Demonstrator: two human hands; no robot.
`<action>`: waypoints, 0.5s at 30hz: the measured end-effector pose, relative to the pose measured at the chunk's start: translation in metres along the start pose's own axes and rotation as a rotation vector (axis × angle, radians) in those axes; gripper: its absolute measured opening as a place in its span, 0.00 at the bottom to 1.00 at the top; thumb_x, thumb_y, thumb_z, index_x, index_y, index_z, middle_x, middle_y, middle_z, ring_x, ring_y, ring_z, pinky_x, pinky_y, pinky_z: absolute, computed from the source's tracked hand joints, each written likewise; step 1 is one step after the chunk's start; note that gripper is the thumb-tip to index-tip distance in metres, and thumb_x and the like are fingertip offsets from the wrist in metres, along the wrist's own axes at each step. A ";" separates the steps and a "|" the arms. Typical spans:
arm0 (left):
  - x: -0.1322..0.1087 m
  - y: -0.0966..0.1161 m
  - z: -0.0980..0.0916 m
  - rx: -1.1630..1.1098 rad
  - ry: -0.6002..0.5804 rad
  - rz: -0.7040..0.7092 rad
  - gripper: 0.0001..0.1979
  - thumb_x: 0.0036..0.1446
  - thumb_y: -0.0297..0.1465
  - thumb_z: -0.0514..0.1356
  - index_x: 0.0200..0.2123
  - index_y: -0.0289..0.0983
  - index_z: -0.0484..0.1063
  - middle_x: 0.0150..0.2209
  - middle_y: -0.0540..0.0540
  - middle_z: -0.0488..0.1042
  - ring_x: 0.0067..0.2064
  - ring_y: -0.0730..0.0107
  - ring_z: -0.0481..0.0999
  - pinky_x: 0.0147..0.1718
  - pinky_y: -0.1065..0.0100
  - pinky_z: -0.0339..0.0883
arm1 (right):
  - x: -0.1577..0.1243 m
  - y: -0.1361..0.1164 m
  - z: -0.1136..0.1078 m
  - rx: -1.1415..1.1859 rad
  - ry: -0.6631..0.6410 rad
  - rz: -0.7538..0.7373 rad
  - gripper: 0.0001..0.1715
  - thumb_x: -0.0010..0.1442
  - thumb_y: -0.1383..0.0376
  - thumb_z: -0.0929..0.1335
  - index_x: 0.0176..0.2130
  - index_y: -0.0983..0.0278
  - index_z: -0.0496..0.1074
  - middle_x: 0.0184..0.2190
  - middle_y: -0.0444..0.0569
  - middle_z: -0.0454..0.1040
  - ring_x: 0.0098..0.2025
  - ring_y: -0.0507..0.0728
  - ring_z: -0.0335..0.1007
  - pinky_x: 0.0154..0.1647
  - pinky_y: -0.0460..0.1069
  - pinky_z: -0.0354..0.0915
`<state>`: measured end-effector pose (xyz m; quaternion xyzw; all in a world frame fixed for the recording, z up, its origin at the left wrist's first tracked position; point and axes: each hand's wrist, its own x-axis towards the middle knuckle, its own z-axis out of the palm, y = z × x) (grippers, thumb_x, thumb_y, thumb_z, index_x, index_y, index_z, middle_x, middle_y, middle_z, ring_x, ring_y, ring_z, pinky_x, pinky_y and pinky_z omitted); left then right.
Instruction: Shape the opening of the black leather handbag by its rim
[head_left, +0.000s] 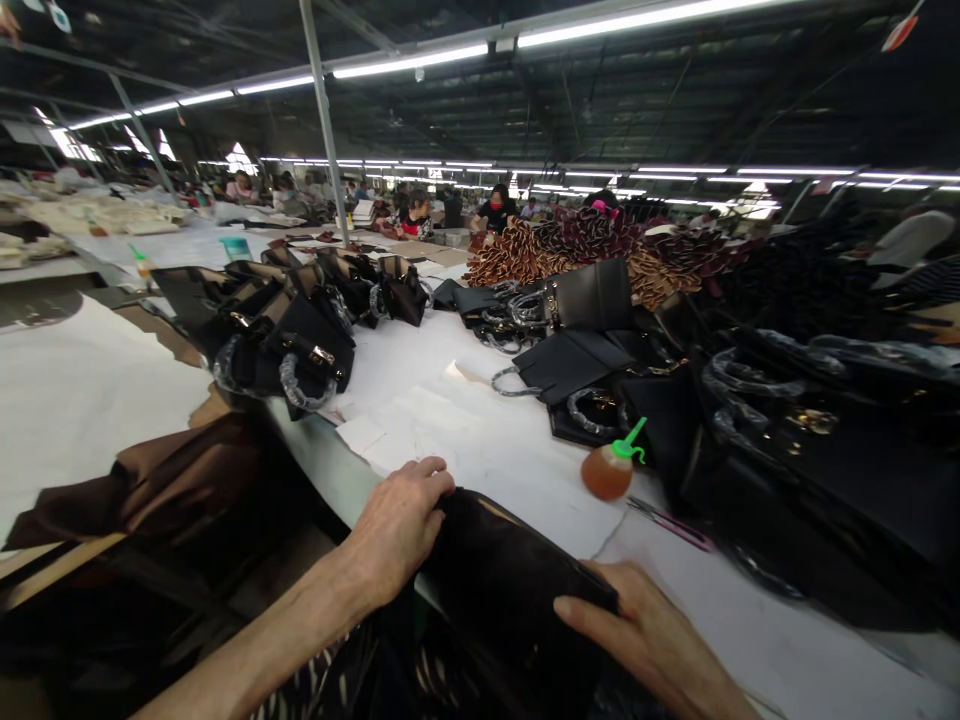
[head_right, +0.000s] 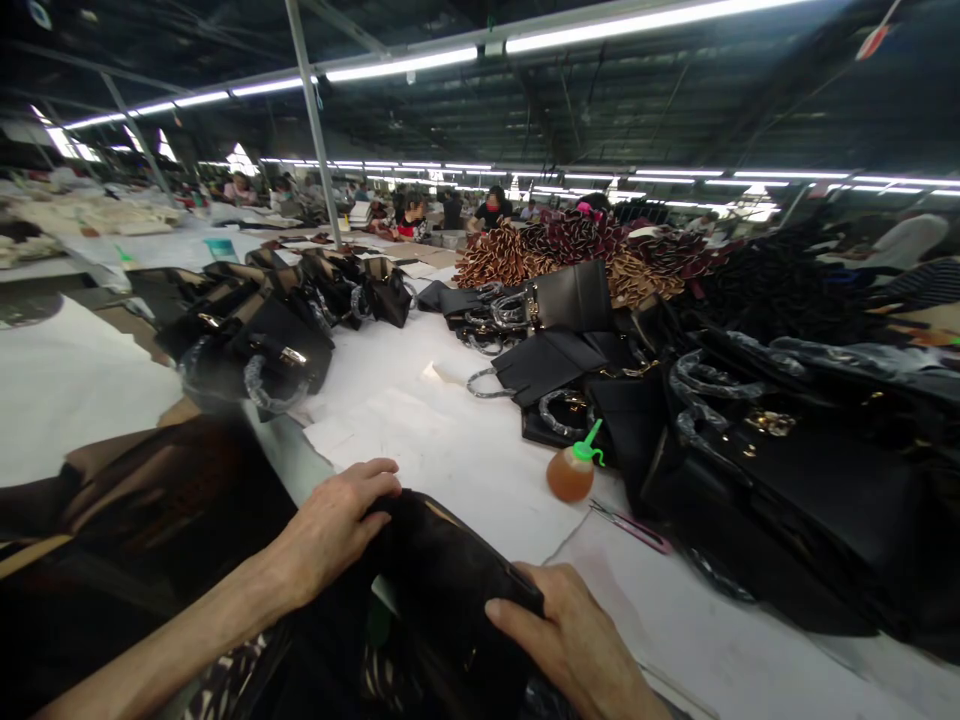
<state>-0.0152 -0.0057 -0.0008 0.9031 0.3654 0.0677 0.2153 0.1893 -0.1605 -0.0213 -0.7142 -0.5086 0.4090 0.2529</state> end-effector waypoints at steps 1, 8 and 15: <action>0.000 0.000 0.002 0.039 0.006 -0.005 0.12 0.51 0.21 0.53 0.37 0.39 0.68 0.47 0.46 0.67 0.49 0.59 0.67 0.47 0.59 0.62 | 0.000 0.000 0.000 -0.004 0.002 0.004 0.15 0.53 0.56 0.63 0.24 0.65 0.64 0.20 0.41 0.62 0.25 0.51 0.56 0.24 0.43 0.53; -0.001 -0.004 0.005 0.128 0.039 -0.003 0.11 0.54 0.22 0.53 0.38 0.40 0.71 0.49 0.45 0.68 0.49 0.59 0.69 0.45 0.60 0.66 | -0.001 0.002 0.000 -0.007 -0.006 -0.016 0.15 0.54 0.56 0.63 0.25 0.65 0.65 0.20 0.41 0.63 0.25 0.51 0.56 0.24 0.43 0.53; -0.002 -0.004 0.006 0.159 -0.004 -0.017 0.06 0.54 0.25 0.56 0.28 0.36 0.71 0.50 0.43 0.68 0.47 0.57 0.70 0.43 0.58 0.67 | -0.002 0.001 0.000 0.017 0.002 0.005 0.13 0.54 0.58 0.63 0.24 0.64 0.63 0.20 0.40 0.61 0.25 0.50 0.55 0.24 0.43 0.53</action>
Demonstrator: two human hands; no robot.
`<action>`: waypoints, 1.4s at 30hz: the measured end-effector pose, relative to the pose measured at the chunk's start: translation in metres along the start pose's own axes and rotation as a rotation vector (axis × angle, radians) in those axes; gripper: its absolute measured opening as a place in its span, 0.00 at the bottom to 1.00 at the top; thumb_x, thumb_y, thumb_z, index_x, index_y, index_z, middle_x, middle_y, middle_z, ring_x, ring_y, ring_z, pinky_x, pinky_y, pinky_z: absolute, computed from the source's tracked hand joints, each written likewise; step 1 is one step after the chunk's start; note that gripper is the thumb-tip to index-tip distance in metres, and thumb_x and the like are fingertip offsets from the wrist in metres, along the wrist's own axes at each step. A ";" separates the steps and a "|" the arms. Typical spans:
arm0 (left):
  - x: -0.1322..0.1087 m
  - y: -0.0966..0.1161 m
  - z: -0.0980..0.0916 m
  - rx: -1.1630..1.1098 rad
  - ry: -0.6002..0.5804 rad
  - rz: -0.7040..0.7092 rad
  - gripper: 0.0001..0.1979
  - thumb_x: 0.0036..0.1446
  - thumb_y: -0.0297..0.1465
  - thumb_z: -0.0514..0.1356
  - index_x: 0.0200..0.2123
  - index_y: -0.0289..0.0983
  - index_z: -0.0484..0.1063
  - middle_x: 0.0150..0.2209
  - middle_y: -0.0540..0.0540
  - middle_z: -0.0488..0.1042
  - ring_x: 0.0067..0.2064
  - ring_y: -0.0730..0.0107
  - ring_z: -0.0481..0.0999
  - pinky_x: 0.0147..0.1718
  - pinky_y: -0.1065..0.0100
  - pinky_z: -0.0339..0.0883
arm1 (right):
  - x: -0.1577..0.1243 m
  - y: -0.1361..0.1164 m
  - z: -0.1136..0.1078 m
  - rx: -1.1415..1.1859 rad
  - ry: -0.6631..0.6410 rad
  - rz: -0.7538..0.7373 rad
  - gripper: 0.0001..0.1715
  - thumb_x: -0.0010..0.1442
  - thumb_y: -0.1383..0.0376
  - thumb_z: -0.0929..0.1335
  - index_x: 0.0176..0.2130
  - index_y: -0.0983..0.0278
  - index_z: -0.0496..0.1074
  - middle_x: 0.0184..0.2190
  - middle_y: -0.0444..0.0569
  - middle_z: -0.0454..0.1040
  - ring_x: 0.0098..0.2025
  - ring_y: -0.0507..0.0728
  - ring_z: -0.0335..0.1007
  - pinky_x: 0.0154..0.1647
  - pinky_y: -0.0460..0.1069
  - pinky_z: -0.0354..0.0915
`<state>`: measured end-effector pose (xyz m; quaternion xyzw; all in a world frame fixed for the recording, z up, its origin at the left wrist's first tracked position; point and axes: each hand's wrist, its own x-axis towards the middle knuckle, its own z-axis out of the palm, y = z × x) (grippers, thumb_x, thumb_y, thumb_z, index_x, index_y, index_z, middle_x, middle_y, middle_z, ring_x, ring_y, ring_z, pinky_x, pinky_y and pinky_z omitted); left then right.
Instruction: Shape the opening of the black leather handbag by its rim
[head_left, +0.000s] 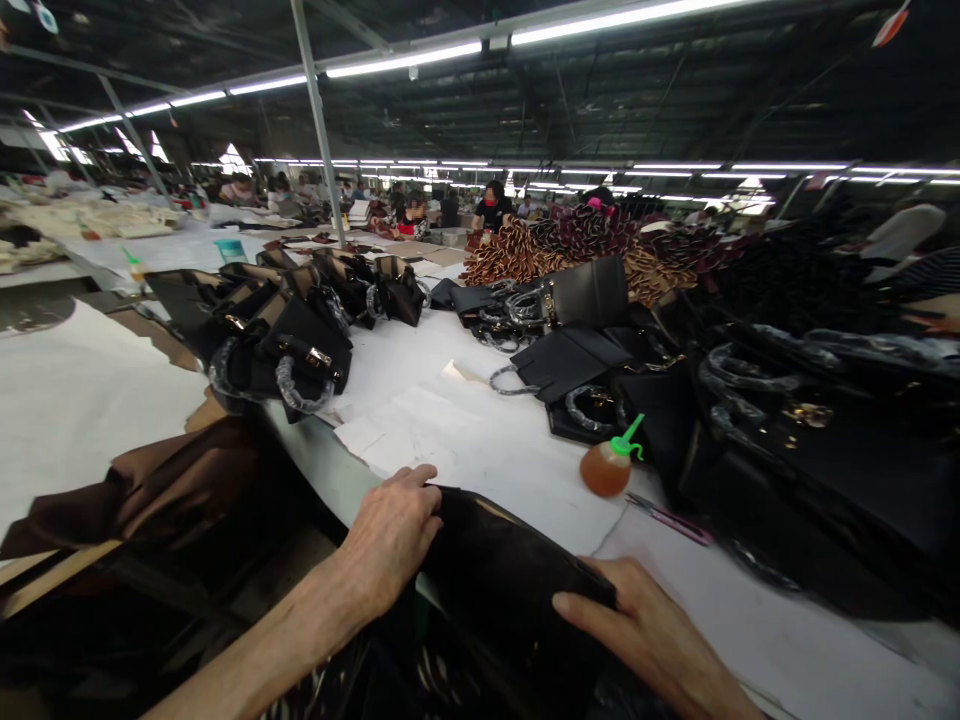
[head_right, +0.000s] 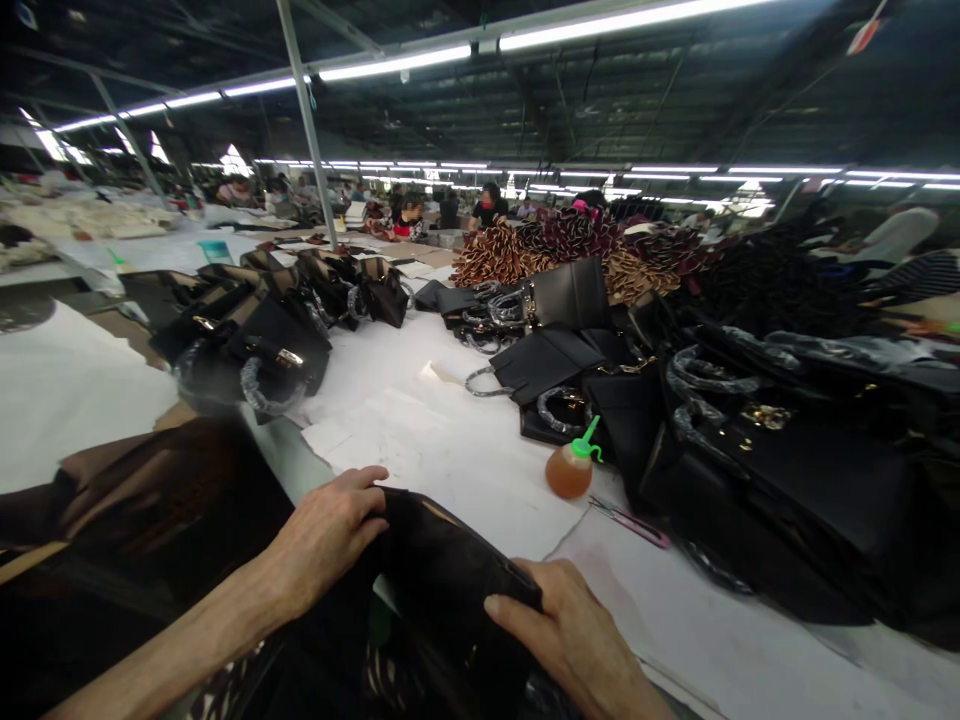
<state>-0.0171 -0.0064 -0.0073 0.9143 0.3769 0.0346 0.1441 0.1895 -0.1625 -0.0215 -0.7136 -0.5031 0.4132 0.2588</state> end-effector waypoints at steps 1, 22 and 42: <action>-0.001 0.000 0.000 0.000 -0.004 0.002 0.06 0.54 0.25 0.56 0.27 0.36 0.71 0.50 0.43 0.68 0.47 0.57 0.70 0.44 0.57 0.67 | 0.000 0.000 0.000 0.001 -0.001 -0.002 0.13 0.54 0.58 0.63 0.24 0.64 0.62 0.20 0.40 0.61 0.25 0.50 0.55 0.24 0.43 0.53; -0.020 0.008 -0.021 -0.294 -0.293 0.352 0.10 0.44 0.17 0.48 0.26 0.37 0.59 0.35 0.51 0.66 0.34 0.73 0.66 0.33 0.72 0.61 | -0.002 -0.001 0.001 0.131 0.062 -0.010 0.09 0.53 0.63 0.63 0.24 0.65 0.61 0.20 0.40 0.56 0.25 0.49 0.50 0.23 0.43 0.49; -0.005 0.012 -0.011 -0.203 -0.344 0.408 0.12 0.56 0.28 0.54 0.21 0.37 0.63 0.26 0.52 0.70 0.30 0.72 0.70 0.31 0.73 0.58 | -0.002 -0.002 0.000 0.032 0.159 -0.029 0.12 0.53 0.60 0.65 0.26 0.67 0.69 0.21 0.41 0.66 0.27 0.51 0.56 0.25 0.43 0.52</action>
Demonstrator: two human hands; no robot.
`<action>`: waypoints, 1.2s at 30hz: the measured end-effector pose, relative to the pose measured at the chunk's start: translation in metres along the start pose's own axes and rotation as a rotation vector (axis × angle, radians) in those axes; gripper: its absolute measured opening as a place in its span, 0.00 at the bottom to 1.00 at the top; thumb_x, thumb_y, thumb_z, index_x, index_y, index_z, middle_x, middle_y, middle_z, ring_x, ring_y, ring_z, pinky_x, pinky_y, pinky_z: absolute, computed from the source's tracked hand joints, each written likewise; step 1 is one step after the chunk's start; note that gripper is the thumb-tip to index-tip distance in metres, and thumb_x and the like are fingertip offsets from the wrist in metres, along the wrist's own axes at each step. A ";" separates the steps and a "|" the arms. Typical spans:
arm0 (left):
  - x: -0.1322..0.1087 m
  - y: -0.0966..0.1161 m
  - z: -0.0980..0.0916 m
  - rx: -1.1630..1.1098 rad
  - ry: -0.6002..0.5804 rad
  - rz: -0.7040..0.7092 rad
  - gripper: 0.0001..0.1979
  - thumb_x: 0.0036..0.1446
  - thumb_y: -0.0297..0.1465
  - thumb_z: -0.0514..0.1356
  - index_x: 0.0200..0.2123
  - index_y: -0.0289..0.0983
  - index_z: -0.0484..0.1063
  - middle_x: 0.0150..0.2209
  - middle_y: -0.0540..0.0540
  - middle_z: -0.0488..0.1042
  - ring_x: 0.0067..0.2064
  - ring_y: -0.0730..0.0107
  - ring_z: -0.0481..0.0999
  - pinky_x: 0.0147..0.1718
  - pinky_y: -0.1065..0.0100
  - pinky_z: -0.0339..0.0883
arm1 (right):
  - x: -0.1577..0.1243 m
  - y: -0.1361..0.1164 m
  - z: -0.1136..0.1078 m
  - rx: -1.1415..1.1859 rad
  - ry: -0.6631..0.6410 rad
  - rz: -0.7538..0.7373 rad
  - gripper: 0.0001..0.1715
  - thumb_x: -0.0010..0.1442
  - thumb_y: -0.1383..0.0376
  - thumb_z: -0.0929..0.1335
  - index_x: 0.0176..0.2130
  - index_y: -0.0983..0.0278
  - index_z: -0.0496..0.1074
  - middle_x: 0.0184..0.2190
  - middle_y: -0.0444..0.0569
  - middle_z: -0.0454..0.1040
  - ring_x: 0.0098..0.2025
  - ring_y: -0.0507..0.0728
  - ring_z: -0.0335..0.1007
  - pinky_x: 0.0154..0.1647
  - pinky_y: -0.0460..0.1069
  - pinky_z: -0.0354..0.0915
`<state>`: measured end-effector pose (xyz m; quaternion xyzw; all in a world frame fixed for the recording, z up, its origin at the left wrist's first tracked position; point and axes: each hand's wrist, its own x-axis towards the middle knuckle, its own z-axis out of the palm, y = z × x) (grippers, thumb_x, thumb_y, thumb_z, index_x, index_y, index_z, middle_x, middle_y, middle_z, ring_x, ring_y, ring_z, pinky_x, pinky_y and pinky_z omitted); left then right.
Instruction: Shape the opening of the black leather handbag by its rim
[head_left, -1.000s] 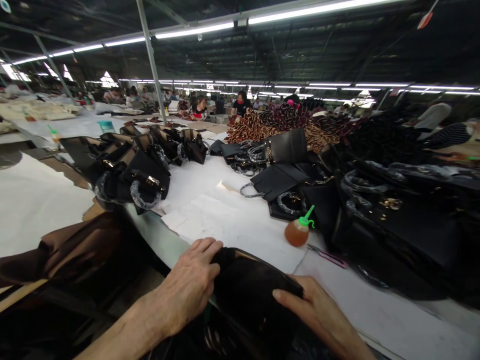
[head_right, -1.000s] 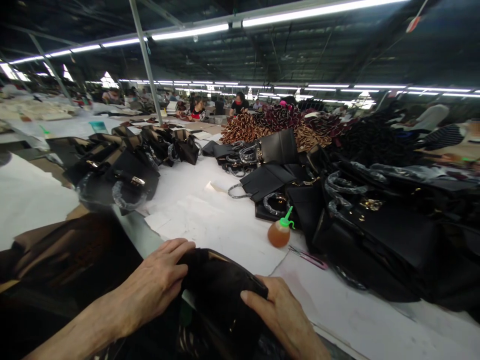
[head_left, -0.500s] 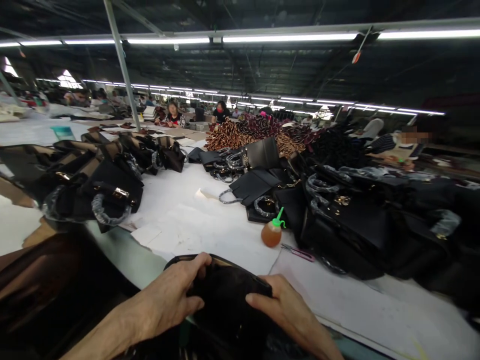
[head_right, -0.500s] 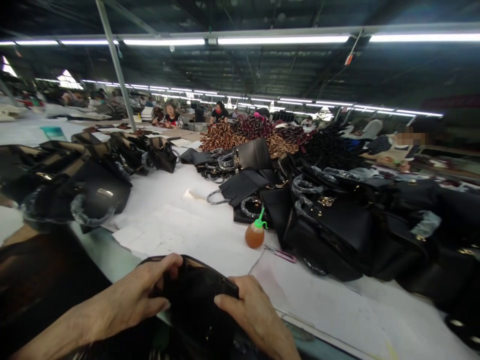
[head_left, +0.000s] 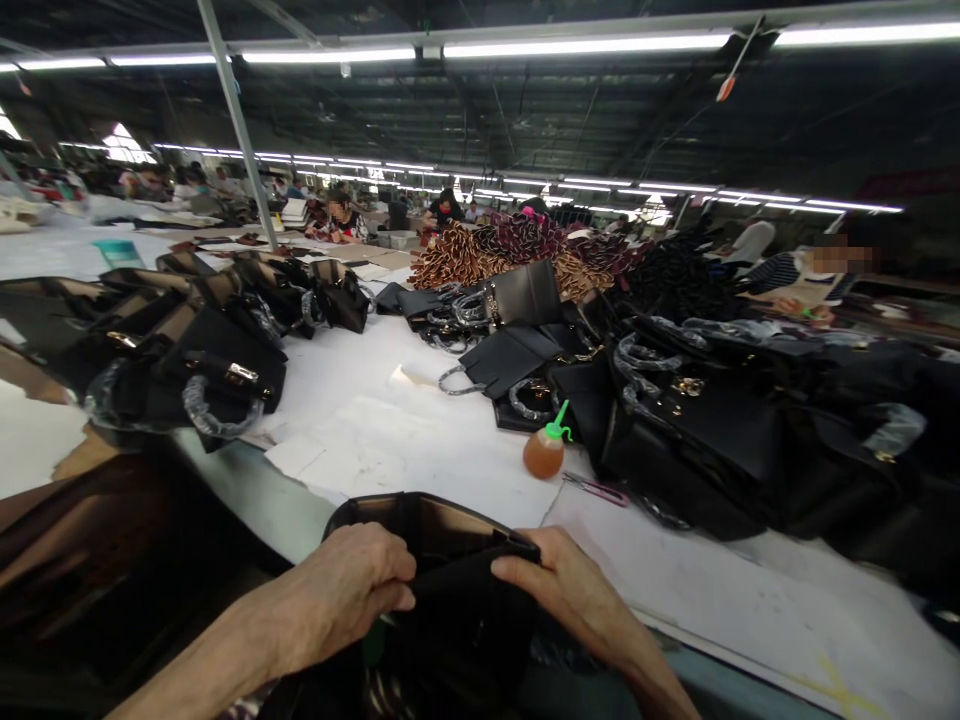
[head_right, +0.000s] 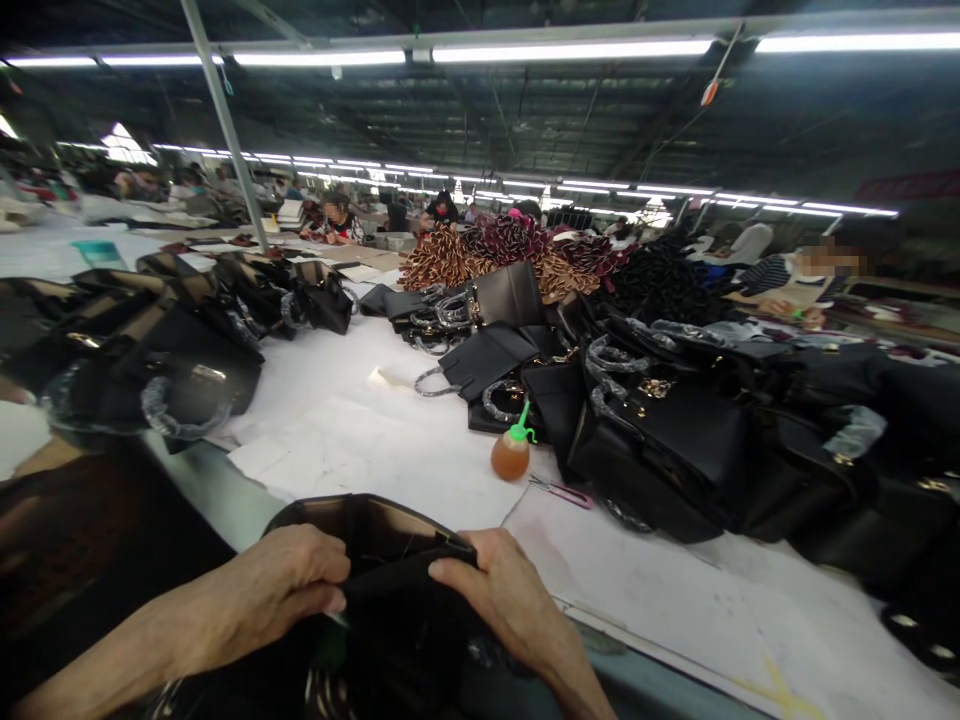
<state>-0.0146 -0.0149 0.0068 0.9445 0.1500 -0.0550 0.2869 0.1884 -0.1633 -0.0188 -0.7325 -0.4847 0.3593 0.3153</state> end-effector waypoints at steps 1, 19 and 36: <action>0.000 0.000 -0.001 0.012 0.021 -0.025 0.12 0.57 0.28 0.53 0.21 0.37 0.64 0.27 0.51 0.70 0.31 0.72 0.69 0.30 0.73 0.58 | 0.001 0.000 0.000 -0.004 -0.006 -0.001 0.12 0.53 0.60 0.65 0.26 0.67 0.70 0.22 0.41 0.66 0.26 0.50 0.57 0.25 0.43 0.52; 0.009 0.003 0.000 -0.128 0.212 -0.095 0.16 0.52 0.21 0.52 0.41 0.43 0.66 0.36 0.52 0.72 0.39 0.69 0.71 0.37 0.72 0.61 | 0.005 0.022 0.016 -0.509 0.665 -0.666 0.17 0.56 0.57 0.67 0.42 0.65 0.69 0.33 0.50 0.76 0.34 0.56 0.72 0.34 0.51 0.70; 0.017 -0.004 0.013 -0.073 0.268 -0.058 0.11 0.59 0.28 0.52 0.24 0.37 0.65 0.29 0.51 0.68 0.32 0.72 0.68 0.32 0.72 0.59 | -0.001 0.024 0.035 -0.292 0.704 -0.601 0.02 0.57 0.68 0.66 0.35 0.62 0.67 0.36 0.50 0.71 0.38 0.55 0.69 0.38 0.49 0.69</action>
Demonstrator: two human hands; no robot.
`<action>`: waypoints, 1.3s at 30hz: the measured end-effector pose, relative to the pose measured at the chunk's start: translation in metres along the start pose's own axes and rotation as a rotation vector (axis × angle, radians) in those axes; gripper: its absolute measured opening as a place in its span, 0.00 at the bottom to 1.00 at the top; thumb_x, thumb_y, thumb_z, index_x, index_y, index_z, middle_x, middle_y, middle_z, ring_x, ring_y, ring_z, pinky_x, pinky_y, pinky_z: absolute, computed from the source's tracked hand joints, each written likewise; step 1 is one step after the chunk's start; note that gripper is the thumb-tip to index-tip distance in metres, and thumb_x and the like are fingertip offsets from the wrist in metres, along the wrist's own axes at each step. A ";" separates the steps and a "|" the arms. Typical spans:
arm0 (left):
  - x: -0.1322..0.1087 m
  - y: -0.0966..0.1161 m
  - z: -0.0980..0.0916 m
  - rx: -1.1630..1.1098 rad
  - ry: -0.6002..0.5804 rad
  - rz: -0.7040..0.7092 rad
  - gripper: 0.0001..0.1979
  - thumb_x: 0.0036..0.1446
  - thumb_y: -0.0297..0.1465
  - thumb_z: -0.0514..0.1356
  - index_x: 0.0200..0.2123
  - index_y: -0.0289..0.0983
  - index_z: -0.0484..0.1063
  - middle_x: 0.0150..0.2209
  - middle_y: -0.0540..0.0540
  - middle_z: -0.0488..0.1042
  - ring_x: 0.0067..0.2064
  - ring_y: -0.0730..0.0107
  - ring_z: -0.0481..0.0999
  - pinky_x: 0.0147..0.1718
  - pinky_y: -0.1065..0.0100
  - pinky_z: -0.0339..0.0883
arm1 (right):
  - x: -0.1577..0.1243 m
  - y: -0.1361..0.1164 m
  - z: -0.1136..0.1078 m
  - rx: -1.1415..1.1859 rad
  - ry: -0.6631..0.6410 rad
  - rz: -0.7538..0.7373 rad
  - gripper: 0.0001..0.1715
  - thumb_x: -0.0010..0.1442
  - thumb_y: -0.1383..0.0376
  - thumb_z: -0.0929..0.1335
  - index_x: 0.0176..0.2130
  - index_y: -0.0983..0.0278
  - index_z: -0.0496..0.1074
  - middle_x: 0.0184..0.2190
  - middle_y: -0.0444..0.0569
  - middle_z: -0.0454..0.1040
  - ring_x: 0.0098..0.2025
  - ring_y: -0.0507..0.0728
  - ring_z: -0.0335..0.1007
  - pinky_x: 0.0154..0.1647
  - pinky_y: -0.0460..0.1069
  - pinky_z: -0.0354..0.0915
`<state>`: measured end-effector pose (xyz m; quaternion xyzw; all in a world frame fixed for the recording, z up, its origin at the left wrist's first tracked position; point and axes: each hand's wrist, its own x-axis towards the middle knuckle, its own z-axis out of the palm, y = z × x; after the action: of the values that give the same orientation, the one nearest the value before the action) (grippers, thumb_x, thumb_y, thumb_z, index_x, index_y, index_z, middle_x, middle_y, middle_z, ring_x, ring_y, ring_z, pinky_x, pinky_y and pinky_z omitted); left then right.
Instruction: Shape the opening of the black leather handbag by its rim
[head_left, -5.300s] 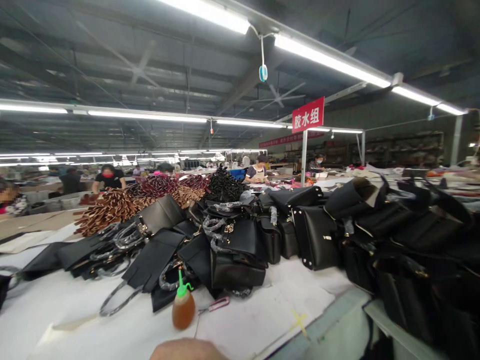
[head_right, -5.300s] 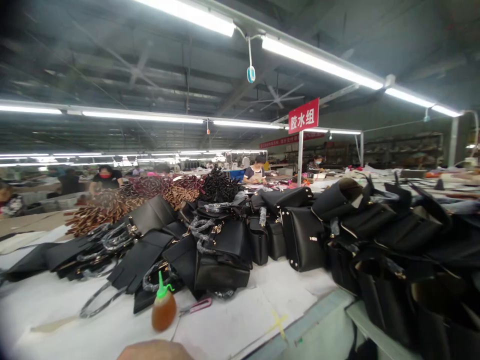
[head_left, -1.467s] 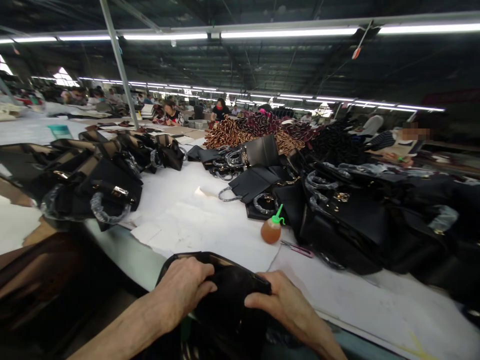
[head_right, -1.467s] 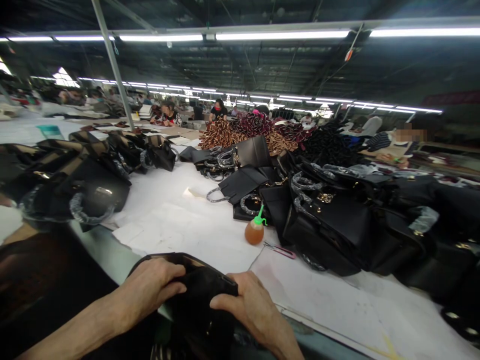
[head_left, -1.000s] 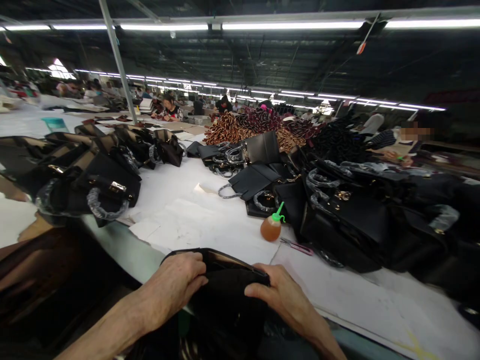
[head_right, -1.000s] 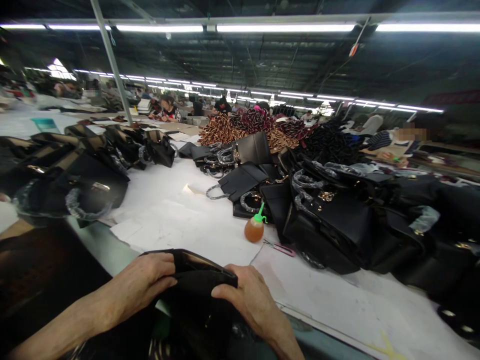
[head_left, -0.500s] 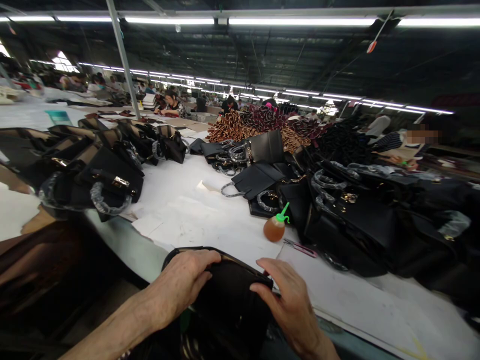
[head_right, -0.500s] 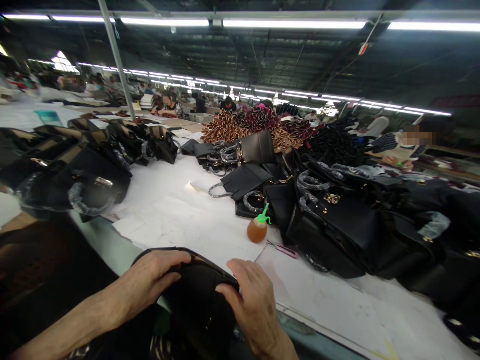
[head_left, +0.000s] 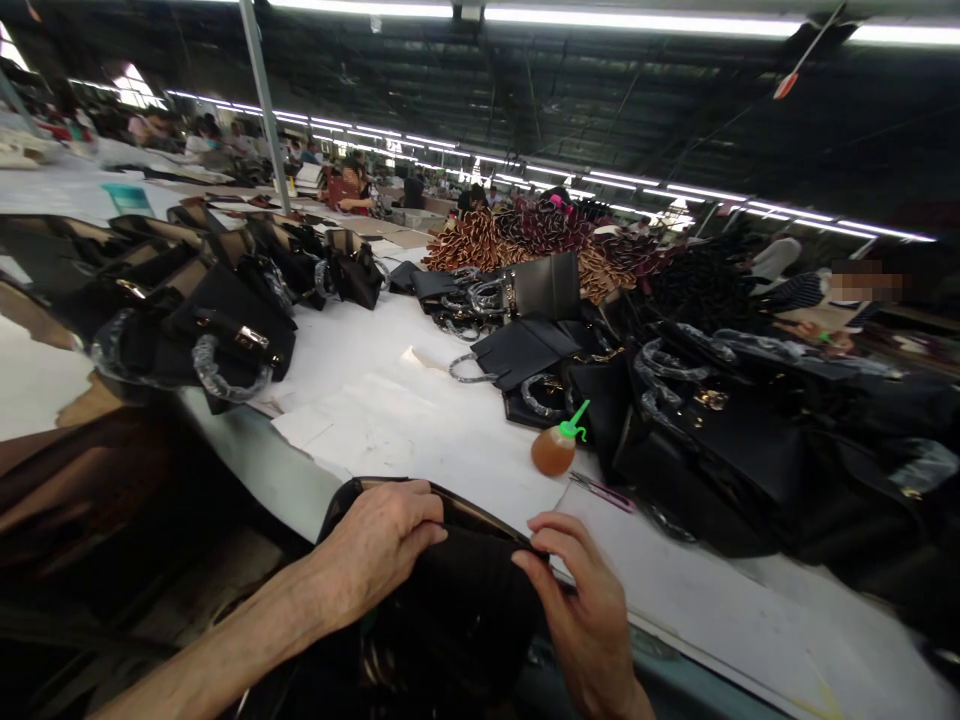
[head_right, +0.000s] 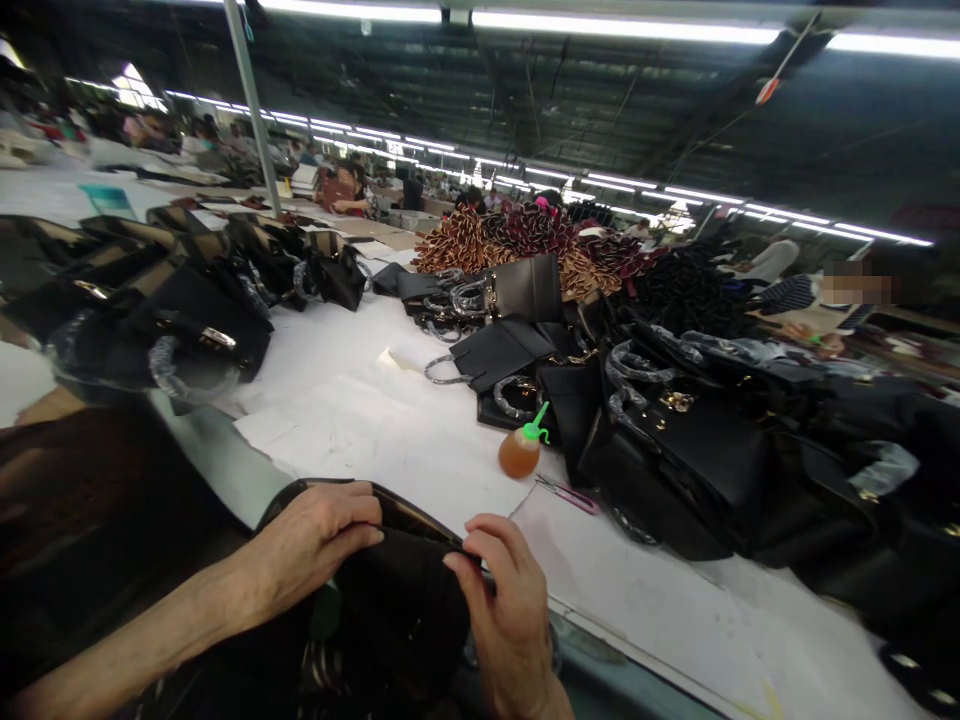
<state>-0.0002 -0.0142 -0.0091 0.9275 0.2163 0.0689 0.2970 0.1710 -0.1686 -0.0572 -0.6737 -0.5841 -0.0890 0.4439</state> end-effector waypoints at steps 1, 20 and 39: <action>0.000 0.000 0.000 -0.002 0.004 -0.003 0.11 0.59 0.28 0.51 0.24 0.37 0.65 0.29 0.51 0.67 0.32 0.72 0.68 0.33 0.71 0.59 | 0.000 0.000 0.000 0.007 -0.017 0.003 0.01 0.57 0.68 0.66 0.34 0.62 0.67 0.36 0.50 0.70 0.38 0.55 0.69 0.37 0.49 0.69; 0.002 0.005 0.008 0.070 0.162 0.076 0.10 0.58 0.26 0.53 0.25 0.37 0.68 0.37 0.47 0.68 0.41 0.64 0.63 0.39 0.64 0.59 | 0.011 0.013 -0.010 -0.174 -0.101 -0.164 0.07 0.58 0.71 0.65 0.37 0.63 0.72 0.38 0.52 0.70 0.37 0.55 0.67 0.35 0.50 0.68; 0.029 0.002 0.009 0.028 0.100 -0.142 0.09 0.55 0.28 0.54 0.25 0.39 0.71 0.35 0.49 0.72 0.38 0.66 0.69 0.40 0.66 0.58 | 0.003 0.019 0.006 -0.008 -0.096 0.020 0.08 0.58 0.69 0.64 0.40 0.61 0.68 0.40 0.49 0.71 0.41 0.54 0.69 0.41 0.46 0.67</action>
<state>0.0293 -0.0076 -0.0158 0.9093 0.2968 0.0910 0.2771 0.1859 -0.1608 -0.0676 -0.6847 -0.5977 -0.0547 0.4135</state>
